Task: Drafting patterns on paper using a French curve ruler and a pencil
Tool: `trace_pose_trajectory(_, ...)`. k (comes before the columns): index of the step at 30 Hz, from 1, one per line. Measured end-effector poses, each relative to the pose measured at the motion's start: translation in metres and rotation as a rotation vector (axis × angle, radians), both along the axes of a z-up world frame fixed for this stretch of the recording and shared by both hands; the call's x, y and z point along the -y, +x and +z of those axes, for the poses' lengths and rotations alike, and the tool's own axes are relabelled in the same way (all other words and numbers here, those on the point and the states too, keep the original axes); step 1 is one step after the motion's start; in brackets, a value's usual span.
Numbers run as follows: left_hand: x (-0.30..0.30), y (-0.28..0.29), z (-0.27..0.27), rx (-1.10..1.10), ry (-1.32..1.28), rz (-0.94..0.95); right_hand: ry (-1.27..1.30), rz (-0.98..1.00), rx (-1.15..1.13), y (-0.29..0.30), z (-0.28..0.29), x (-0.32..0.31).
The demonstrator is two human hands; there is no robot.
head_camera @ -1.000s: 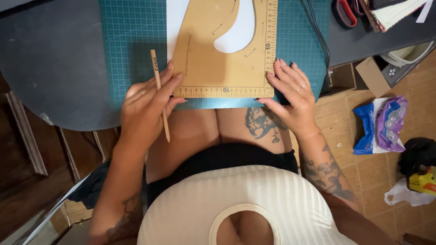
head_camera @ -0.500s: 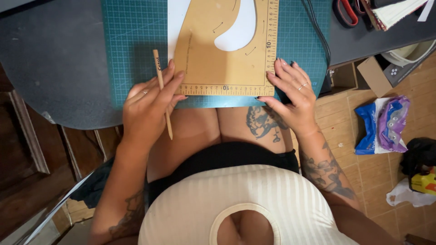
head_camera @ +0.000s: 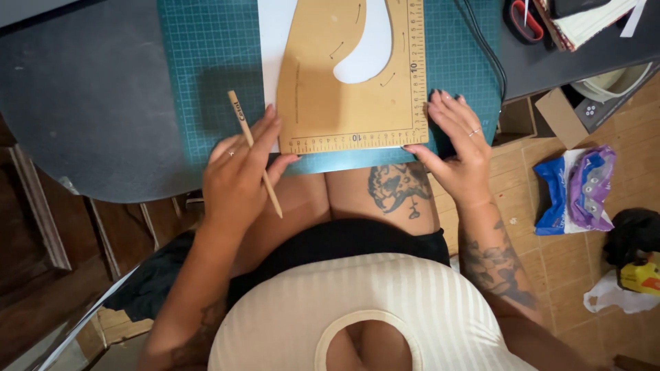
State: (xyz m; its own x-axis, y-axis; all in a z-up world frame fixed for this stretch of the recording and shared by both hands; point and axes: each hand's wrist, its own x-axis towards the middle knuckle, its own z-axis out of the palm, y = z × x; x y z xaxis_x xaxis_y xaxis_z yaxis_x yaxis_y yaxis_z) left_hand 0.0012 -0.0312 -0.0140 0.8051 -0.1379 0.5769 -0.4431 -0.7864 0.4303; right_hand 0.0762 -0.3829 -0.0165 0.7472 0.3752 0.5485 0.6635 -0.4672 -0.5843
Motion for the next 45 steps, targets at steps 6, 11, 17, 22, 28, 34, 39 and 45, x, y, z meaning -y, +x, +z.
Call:
trace_pose_trajectory(6, 0.008, 0.005, 0.003, 0.049, 0.001, -0.044, 0.038, 0.003, -0.048, -0.001, -0.008, 0.008)
trace_pose_trajectory(11, 0.013, 0.005, 0.001, 0.076, 0.007, 0.01, 0.086, -0.012, -0.078, -0.001, -0.015, 0.01)
trace_pose_trajectory(17, 0.02, 0.007, 0.009, 0.065, -0.163, 0.012, 0.14, -0.018, -0.12, -0.002, -0.012, 0.006)
trace_pose_trajectory(22, 0.02, 0.005, 0.006, 0.07, -0.146, 0.013, 0.179, -0.02, -0.136, -0.005, -0.011, 0.002)
trace_pose_trajectory(28, 0.02, 0.005, 0.008, 0.07, -0.107, 0.004, 0.162, -0.042, -0.111, -0.007, -0.015, 0.002)
trace_pose_trajectory(34, 0.02, 0.003, 0.009, 0.043, -0.124, -0.018, 0.146, -0.045, -0.09, -0.008, -0.014, 0.001)
trace_pose_trajectory(39, 0.02, 0.006, 0.007, 0.111, -0.127, -0.054, 0.147, -0.053, -0.069, -0.007, -0.017, 0.0)
trace_pose_trajectory(45, 0.018, 0.008, 0.009, 0.072, -0.103, -0.01, 0.123, -0.039, -0.062, -0.007, -0.018, 0.004)
